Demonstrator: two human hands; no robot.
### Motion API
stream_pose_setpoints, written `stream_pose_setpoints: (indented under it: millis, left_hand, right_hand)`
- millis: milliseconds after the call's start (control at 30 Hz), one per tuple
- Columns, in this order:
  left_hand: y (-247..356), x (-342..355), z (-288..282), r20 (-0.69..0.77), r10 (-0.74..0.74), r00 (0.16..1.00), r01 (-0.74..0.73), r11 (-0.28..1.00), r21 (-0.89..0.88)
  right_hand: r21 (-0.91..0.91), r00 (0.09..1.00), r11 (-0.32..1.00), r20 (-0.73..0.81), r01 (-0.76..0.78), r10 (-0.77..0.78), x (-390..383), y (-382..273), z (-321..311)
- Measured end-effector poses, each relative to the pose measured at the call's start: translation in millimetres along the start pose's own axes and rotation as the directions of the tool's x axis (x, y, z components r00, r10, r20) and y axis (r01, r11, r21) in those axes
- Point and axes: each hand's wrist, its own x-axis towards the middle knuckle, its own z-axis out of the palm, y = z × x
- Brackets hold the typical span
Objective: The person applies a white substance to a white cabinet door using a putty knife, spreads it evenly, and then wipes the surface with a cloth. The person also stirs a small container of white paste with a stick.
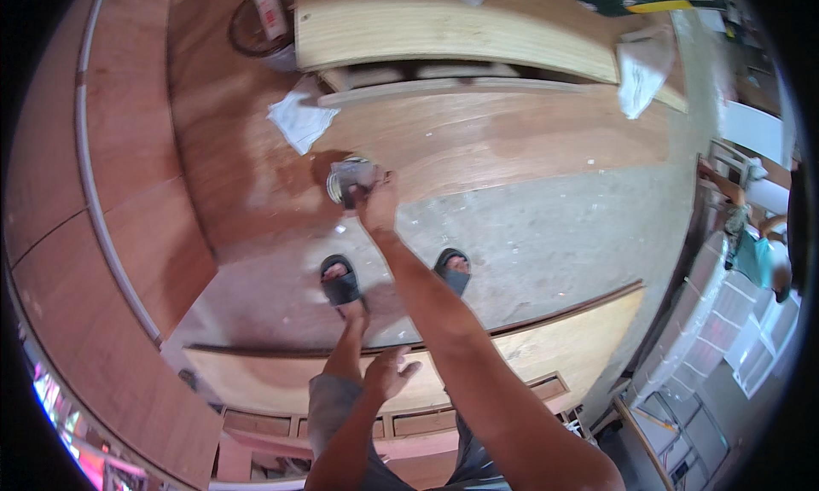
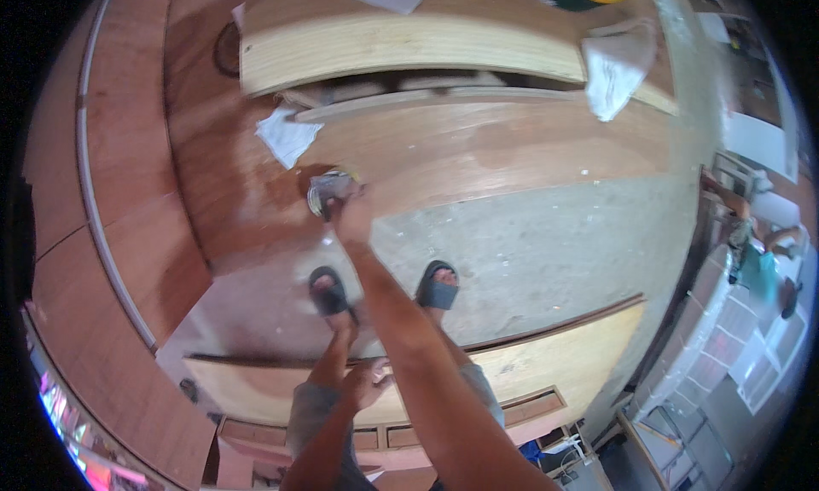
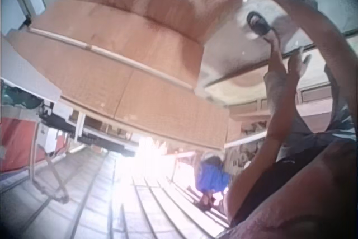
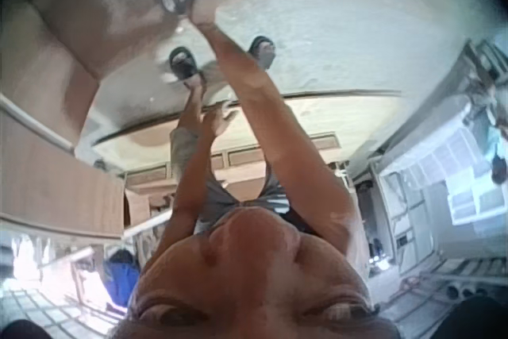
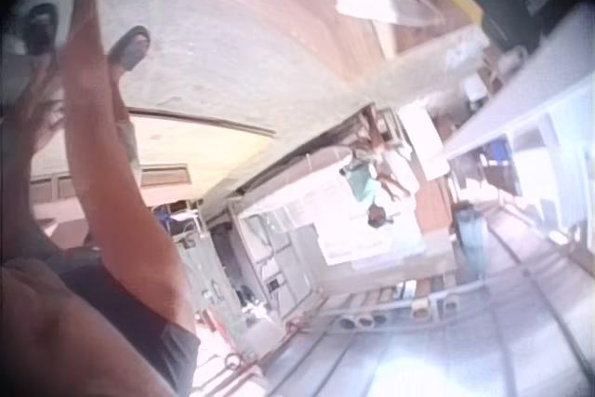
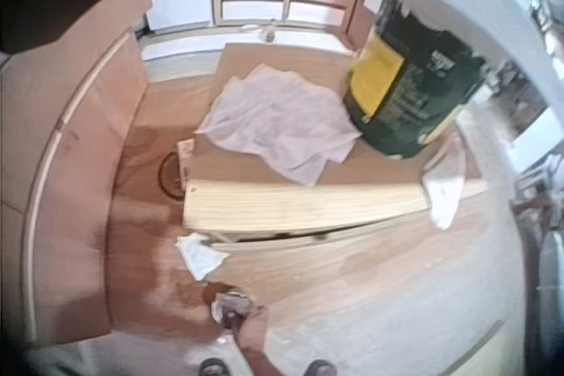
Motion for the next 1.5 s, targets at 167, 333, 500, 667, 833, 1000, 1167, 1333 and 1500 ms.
stream_pose_setpoints:
  millis: [167,333,500,667,833,1000,1167,1333,1500]
  left_hand:
    - [31.5,11.4,-26.3,-0.205,-0.025,0.979,0.024,1.000,-0.006]
    - [7.8,20.2,2.4,-0.171,-0.028,0.985,0.016,0.997,-0.072]
    - [7.2,5.2,1.9,-0.193,-0.081,0.978,0.049,0.985,-0.165]
    - [-25.7,-8.3,23.6,-0.232,-0.032,0.972,-0.053,0.934,-0.353]
    - [43.0,-61.9,-42.1,-0.178,-0.147,0.973,0.004,0.780,-0.625]
    - [196.1,-129.6,-83.2,0.020,-0.027,0.999,0.031,0.531,-0.847]
    - [326.5,-195.5,-47.1,0.046,-0.076,0.996,0.068,0.316,-0.946]
    - [406.3,-226.1,-41.0,0.031,-0.074,0.997,0.045,0.191,-0.981]
    - [444.8,-230.6,-81.9,-0.122,0.174,0.977,-0.147,0.142,-0.979]
  right_hand:
    - [-0.245,0.991,0.963,-0.106,-0.109,0.085,-1.4,-29.9,-57.4]
    - [0.495,0.850,0.858,-0.503,0.138,0.154,41.0,13.6,-155.7]
    - [0.662,0.680,0.693,-0.649,0.285,0.340,103.0,-86.1,-346.5]
    - [0.630,0.846,0.775,-0.387,-0.048,0.367,115.8,-123.8,-443.8]
    - [0.604,0.907,0.780,-0.404,0.166,0.120,9.8,-148.4,-462.0]
    - [0.640,0.977,0.746,0.037,-0.183,0.208,-197.4,-155.2,-470.1]
    - [0.242,0.933,0.942,0.220,0.233,-0.287,-316.4,-204.4,-516.4]
    - [0.122,0.679,0.737,0.311,0.665,-0.665,-324.7,-265.9,-609.0]
    - [0.310,0.778,0.730,-0.055,0.609,-0.626,-303.3,-288.6,-683.6]
